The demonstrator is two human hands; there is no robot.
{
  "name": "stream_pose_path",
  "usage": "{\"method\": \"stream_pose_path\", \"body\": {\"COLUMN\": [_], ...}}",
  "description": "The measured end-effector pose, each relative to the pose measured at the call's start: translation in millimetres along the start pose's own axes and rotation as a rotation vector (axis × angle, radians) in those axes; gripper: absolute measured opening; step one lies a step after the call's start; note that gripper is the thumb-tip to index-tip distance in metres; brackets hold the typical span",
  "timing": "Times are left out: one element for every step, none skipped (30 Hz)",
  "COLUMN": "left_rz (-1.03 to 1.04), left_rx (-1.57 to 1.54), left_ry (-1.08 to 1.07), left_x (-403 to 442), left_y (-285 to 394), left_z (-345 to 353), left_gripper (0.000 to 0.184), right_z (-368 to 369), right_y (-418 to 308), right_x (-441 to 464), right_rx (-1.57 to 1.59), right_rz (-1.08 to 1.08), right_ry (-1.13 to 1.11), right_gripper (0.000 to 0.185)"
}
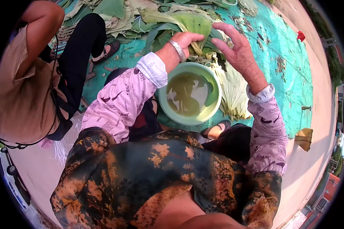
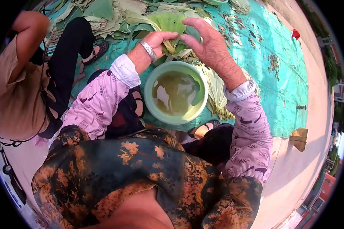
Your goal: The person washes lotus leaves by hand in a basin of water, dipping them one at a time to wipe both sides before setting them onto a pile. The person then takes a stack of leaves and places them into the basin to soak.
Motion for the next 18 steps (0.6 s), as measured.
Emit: {"method": "stream_pose_path", "body": {"left_rz": [0.013, 0.009, 0.007, 0.004, 0.014, 0.001, -0.011, -0.023, 0.045, 0.041, 0.036, 0.033, 0.049, 0.027, 0.005, -0.015, -0.004, 0.009], "left_rx": [0.018, -0.021, -0.060, -0.099, -0.072, -0.095, -0.118, -0.139, -0.127, -0.110, -0.095, -0.080, -0.045, -0.026, -0.008, 0.012, 0.029, 0.044], "left_ry": [-0.060, -0.097, -0.135, -0.170, -0.160, -0.140, -0.120, -0.100, -0.148, -0.148, -0.147, -0.144, -0.114, -0.124, -0.135, -0.144, -0.164, -0.217], "left_x": [4, 8, 12, 16, 11, 7, 2, -5, 2, 4, 7, 11, 21, 18, 15, 12, 4, 1], "left_y": [-3, -6, -9, -12, -11, -10, -10, -7, -10, -12, -15, -21, -27, -27, -27, -26, -21, -21], "left_z": [0, 0, -1, -1, 4, 8, 11, 16, 15, 14, 12, 12, 4, 5, 3, 2, 7, 10], "left_gripper": [0.022, 0.022, 0.021, 0.021, 0.026, 0.029, 0.032, 0.035, 0.043, 0.044, 0.045, 0.045, 0.047, 0.047, 0.046, 0.045, 0.038, 0.035], "right_z": [8, 18, 22, 27, 28, 32, 35, 39, 39, 39, 39, 36, 34, 33, 33, 33, 30, 27], "right_y": [-2, -1, -8, -14, -20, -16, -11, -4, -6, -4, 0, 6, 13, 24, 33, 39, 37, 38], "right_x": [-4, -8, -12, -15, -17, -18, -19, -22, -23, -24, -23, -26, -26, -26, -27, -28, -28, -27], "right_rx": [0.005, 0.035, -0.023, -0.080, -0.192, -0.196, -0.199, -0.200, -0.222, -0.163, -0.103, -0.042, 0.060, 0.216, 0.372, 0.531, 0.685, 0.752], "right_rz": [0.053, 0.208, 0.145, 0.082, 0.048, 0.161, 0.272, 0.383, 0.302, 0.382, 0.462, 0.540, 0.474, 0.547, 0.617, 0.684, 0.780, 0.814], "right_ry": [-0.032, -0.143, -0.103, -0.063, -0.037, -0.086, -0.134, -0.181, -0.108, -0.136, -0.167, -0.199, -0.108, -0.115, -0.121, -0.127, -0.074, -0.049], "right_gripper": [0.036, 0.040, 0.041, 0.043, 0.041, 0.039, 0.038, 0.037, 0.030, 0.029, 0.027, 0.026, 0.021, 0.021, 0.021, 0.021, 0.018, 0.017]}}
Point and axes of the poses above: each hand's wrist, its own x-axis towards the middle knuckle, its own z-axis out of the palm, y = z × x, the point moved 5 cm from there along x, towards the middle knuckle, and after that the axes turned 8 degrees about z, right-handed, at the moved point
